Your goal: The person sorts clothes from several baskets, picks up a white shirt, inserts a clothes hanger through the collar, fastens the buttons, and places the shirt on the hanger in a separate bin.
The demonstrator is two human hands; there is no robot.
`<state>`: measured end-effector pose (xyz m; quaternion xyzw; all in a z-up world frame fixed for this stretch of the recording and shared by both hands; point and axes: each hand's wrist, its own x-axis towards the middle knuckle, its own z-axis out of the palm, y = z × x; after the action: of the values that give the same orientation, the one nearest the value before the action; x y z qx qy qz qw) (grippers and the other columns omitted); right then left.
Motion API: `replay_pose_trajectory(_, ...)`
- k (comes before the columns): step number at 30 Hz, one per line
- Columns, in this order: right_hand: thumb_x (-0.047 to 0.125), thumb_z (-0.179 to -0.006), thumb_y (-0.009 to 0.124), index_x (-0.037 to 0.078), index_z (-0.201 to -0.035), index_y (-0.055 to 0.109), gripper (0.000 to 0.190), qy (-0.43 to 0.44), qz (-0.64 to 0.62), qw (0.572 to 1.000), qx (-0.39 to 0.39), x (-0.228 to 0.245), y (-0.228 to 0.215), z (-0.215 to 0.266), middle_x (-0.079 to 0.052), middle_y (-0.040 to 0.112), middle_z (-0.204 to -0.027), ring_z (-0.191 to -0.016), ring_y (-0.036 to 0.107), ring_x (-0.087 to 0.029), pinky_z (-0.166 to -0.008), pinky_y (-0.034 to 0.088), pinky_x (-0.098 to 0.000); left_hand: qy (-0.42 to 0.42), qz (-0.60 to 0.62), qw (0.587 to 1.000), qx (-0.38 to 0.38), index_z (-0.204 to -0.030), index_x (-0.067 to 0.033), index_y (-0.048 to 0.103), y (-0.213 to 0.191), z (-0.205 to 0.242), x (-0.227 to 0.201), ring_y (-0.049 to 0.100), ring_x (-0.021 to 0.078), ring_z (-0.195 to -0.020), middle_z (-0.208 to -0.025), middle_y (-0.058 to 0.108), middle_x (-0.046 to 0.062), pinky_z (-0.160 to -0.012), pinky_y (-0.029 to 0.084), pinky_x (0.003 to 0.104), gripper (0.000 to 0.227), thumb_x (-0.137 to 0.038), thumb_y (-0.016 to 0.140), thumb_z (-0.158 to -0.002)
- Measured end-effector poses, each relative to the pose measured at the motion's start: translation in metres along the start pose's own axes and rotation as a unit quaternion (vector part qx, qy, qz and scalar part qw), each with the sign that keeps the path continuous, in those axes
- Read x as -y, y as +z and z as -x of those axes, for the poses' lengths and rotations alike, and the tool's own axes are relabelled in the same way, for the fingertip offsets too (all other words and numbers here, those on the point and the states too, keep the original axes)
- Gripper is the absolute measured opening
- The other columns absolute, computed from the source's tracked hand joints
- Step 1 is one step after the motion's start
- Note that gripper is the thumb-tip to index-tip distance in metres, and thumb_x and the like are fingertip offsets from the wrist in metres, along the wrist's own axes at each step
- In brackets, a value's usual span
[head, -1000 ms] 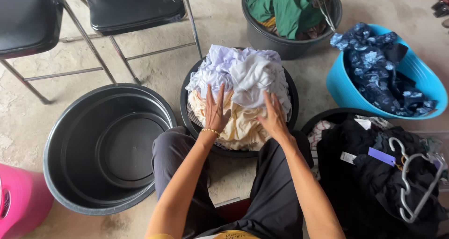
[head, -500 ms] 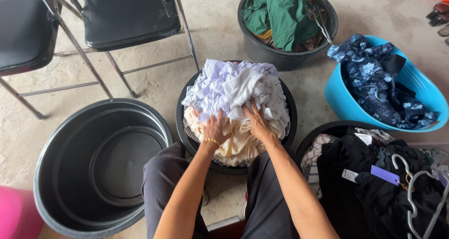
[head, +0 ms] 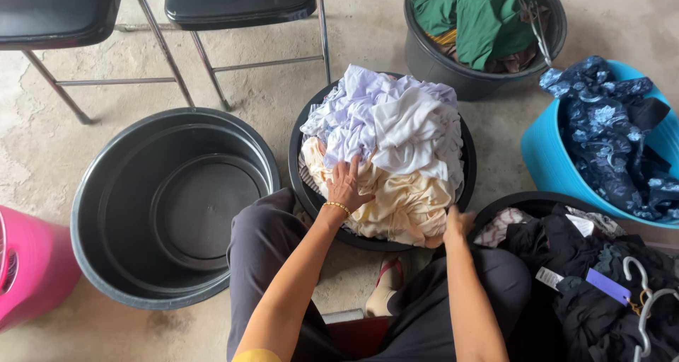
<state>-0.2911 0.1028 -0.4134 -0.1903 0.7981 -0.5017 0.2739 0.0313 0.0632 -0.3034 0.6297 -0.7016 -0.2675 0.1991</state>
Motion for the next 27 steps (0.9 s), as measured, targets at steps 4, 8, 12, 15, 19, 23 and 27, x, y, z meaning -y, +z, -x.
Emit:
replay_pose_trajectory(4, 0.017, -0.096, 0.049, -0.002, -0.125, 0.061, 0.036, 0.267, -0.088, 0.953, 0.108, -0.018, 0.006, -0.005, -0.019, 0.065, -0.126, -0.110, 0.066, -0.032, -0.087, 0.055, -0.0478, 0.007, -0.036, 0.998, -0.046, -0.149, -0.0160, 0.035, 0.014, -0.017, 0.006, 0.047, 0.0372, -0.120, -0.126, 0.048, 0.016, -0.100, 0.040, 0.057, 0.109, -0.040, 0.094, -0.060)
replay_pose_trajectory(8, 0.010, -0.094, 0.060, -0.009, -0.121, 0.061, 0.033, 0.263, -0.036, 0.964, -0.007, -0.022, 0.015, -0.014, -0.021, 0.068, -0.120, -0.102, 0.069, -0.030, -0.081, 0.057, -0.0430, -0.021, -0.046, 0.996, -0.068, -0.141, -0.0168, 0.046, 0.038, -0.029, 0.021, 0.052, 0.0378, -0.116, -0.123, 0.055, 0.015, -0.094, 0.042, 0.058, 0.081, -0.034, 0.085, -0.072)
replay_pose_trajectory(12, 0.013, -0.089, 0.073, -0.007, -0.116, 0.062, 0.036, 0.259, 0.068, 0.963, -0.035, -0.037, 0.008, -0.032, -0.017, 0.068, -0.118, -0.093, 0.067, -0.025, -0.071, 0.055, -0.0394, -0.025, -0.059, 0.995, -0.075, -0.134, -0.0142, 0.048, 0.059, -0.025, 0.024, 0.053, 0.0392, -0.116, -0.123, 0.056, 0.016, -0.092, 0.040, 0.062, 0.068, -0.026, 0.078, -0.074)
replay_pose_trajectory(15, 0.014, -0.091, 0.073, -0.007, -0.115, 0.063, 0.034, 0.244, 0.098, 0.965, -0.024, -0.043, 0.010, -0.045, -0.018, 0.068, -0.117, -0.088, 0.064, -0.025, -0.068, 0.050, -0.0403, -0.026, -0.062, 0.994, -0.080, -0.135, -0.0154, 0.048, 0.066, -0.022, 0.026, 0.053, 0.0391, -0.115, -0.123, 0.056, 0.016, -0.093, 0.040, 0.063, 0.065, -0.026, 0.076, -0.077)
replay_pose_trajectory(19, 0.016, -0.093, 0.071, -0.005, -0.123, 0.059, 0.038, 0.247, 0.106, 0.963, 0.013, -0.035, 0.014, -0.082, -0.019, 0.064, -0.123, -0.098, 0.060, -0.027, -0.077, 0.048, -0.0420, -0.038, -0.048, 0.996, -0.069, -0.140, -0.0144, 0.045, 0.075, -0.021, 0.017, 0.051, 0.0421, -0.115, -0.125, 0.054, 0.018, -0.088, 0.041, 0.062, 0.072, -0.025, 0.076, -0.075)
replay_pose_trajectory(23, 0.017, -0.095, 0.069, -0.003, -0.130, 0.055, 0.043, 0.250, 0.119, 0.960, 0.045, -0.017, 0.026, -0.119, -0.020, 0.060, -0.129, -0.108, 0.056, -0.030, -0.087, 0.045, -0.0437, -0.052, -0.023, 0.997, -0.060, -0.142, -0.0133, 0.042, 0.076, -0.026, 0.005, 0.051, 0.0417, -0.115, -0.126, 0.053, 0.018, -0.088, 0.042, 0.061, 0.074, -0.028, 0.076, -0.078)
replay_pose_trajectory(27, 0.019, -0.097, 0.067, -0.001, -0.137, 0.050, 0.048, 0.247, 0.145, 0.956, 0.068, -0.008, 0.017, -0.118, -0.020, 0.056, -0.135, -0.118, 0.052, -0.033, -0.097, 0.042, -0.0454, -0.069, -0.004, 0.997, -0.031, -0.142, -0.0166, 0.043, 0.071, -0.027, -0.004, 0.051, 0.0411, -0.117, -0.126, 0.052, 0.017, -0.090, 0.043, 0.062, 0.070, -0.028, 0.076, -0.081)
